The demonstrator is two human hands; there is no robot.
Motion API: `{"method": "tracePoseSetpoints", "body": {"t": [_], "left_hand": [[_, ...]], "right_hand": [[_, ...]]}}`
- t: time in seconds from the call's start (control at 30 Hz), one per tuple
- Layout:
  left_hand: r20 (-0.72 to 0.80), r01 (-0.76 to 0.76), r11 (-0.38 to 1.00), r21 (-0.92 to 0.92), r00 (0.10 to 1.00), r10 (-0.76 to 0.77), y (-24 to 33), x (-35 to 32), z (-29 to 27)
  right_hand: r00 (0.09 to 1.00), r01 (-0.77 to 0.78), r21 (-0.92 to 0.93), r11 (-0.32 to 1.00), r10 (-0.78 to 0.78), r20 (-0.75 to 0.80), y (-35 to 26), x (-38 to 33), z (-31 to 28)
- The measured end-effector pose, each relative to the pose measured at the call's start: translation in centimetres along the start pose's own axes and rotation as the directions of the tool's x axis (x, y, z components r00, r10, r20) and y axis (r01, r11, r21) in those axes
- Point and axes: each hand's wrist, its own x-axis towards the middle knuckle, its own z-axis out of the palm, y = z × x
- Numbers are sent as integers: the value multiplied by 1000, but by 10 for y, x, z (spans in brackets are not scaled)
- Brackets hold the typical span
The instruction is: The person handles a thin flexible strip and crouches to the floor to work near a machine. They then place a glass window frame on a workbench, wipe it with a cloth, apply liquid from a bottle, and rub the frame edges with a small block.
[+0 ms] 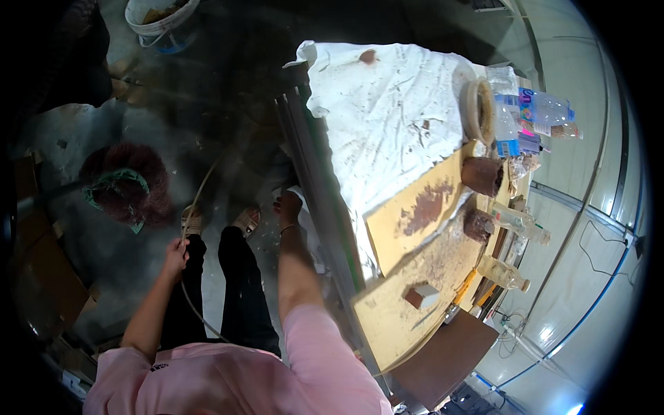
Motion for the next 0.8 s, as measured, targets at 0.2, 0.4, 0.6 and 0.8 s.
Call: {"method": "tracePoseSetpoints", "body": {"t": [0.2, 0.4, 0.6, 0.8], "left_hand": [[4, -101, 993, -56, 995, 101, -55, 13, -49], [104, 112, 993, -38, 989, -107, 0, 26, -40], [115, 173, 967, -187, 981, -153, 12, 98, -19], [143, -60, 994, -87, 987, 72, 96, 211, 22]], "right_hand": [[942, 166, -7, 986, -161, -295, -4, 82, 0], [918, 230, 94, 969, -183, -353, 11, 156, -34], [920, 222, 50, 974, -192, -341, 15, 174, -49], [941, 189, -55, 980, -197, -274, 21, 196, -40]]}}
